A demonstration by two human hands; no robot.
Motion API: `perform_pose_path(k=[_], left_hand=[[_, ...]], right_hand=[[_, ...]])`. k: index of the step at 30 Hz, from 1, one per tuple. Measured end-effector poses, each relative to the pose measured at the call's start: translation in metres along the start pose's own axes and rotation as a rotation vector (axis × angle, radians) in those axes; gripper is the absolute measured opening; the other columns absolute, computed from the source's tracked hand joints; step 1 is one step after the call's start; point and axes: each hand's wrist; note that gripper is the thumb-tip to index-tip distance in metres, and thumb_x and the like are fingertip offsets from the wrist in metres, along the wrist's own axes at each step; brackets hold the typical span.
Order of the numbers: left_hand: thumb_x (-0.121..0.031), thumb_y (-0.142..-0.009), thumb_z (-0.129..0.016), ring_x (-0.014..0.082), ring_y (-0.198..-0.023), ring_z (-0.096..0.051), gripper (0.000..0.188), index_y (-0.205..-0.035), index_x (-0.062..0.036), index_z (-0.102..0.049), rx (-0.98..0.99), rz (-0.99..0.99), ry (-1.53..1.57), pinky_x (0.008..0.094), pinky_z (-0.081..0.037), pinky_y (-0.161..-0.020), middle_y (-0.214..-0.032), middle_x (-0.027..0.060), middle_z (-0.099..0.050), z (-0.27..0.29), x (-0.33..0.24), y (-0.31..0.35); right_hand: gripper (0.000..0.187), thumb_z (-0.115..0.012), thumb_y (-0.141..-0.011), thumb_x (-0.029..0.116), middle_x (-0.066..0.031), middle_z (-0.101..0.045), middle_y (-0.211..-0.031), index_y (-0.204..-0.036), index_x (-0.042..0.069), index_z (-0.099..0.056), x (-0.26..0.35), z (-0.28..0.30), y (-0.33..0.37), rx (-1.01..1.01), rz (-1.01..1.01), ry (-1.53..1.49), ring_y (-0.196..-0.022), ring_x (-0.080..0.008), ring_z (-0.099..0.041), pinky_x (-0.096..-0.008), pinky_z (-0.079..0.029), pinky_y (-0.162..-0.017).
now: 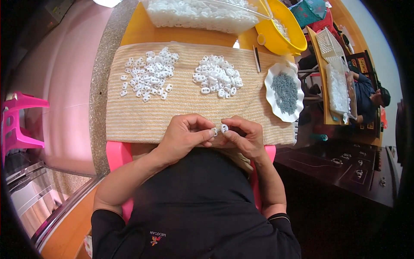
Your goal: Assembling small white plastic components by manually inserting tiny grey pieces into them.
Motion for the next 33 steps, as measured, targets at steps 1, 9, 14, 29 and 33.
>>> perform_pose_path(k=[1,9,14,29,33], left_hand=[[-0.003,-0.087,-0.066,0.0121,-0.076,-0.064,0.016,-0.1,0.0035,-0.062,0.003,0.003,-0.002,0.0243,-0.056,-0.068,-0.087,0.0086,-0.066,0.0,0.0,0.0],[-0.002,-0.087,-0.066,0.0119,-0.076,-0.064,0.015,-0.1,0.0034,-0.062,0.0,0.001,-0.002,0.0241,-0.056,-0.069,-0.088,0.0086,-0.067,-0.001,0.0,0.0],[-0.002,-0.087,-0.065,0.0119,-0.077,-0.064,0.014,-0.099,0.0036,-0.063,0.011,-0.006,0.005,0.0239,-0.056,-0.069,-0.088,0.0088,-0.067,0.001,0.002,-0.001],[-0.005,-0.088,-0.065,0.0094,-0.078,-0.064,0.014,-0.1,0.003,-0.064,0.045,-0.018,-0.01,0.0214,-0.054,-0.068,-0.088,0.0064,-0.067,0.0,0.002,-0.001],[-0.005,-0.088,-0.065,0.0097,-0.078,-0.064,0.014,-0.1,0.0031,-0.064,0.032,-0.004,0.002,0.0214,-0.054,-0.068,-0.088,0.0066,-0.067,0.0,0.002,-0.001]], right_hand=[[0.026,-0.06,-0.089,-0.004,-0.0105,-0.061,-0.094,-0.114,-0.006,-0.06,0.0,0.0,0.0,0.0,0.0,0.0,-0.076,-0.0155,-0.064,-0.025,-0.055,-0.067],[0.026,-0.061,-0.088,-0.003,-0.0118,-0.061,-0.095,-0.114,-0.007,-0.06,-0.002,-0.001,-0.001,0.016,0.036,0.017,-0.077,-0.0155,-0.065,-0.0255,-0.055,-0.066],[0.026,-0.061,-0.088,-0.003,-0.012,-0.062,-0.095,-0.114,-0.007,-0.059,-0.003,-0.002,0.0,0.024,0.012,0.002,-0.076,-0.016,-0.065,-0.0255,-0.056,-0.066],[0.025,-0.062,-0.088,-0.001,-0.0127,-0.062,-0.097,-0.113,-0.006,-0.06,0.002,-0.006,-0.001,0.038,-0.019,0.03,-0.077,-0.017,-0.066,-0.0255,-0.055,-0.066],[0.025,-0.062,-0.088,-0.001,-0.0131,-0.063,-0.097,-0.113,-0.006,-0.061,0.005,-0.01,-0.001,0.025,-0.03,-0.038,-0.077,-0.0172,-0.066,-0.0256,-0.055,-0.065]])
Point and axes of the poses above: each hand's wrist, its own y-axis away from the middle knuckle, its own z-axis out of the back of the hand, x = y × z
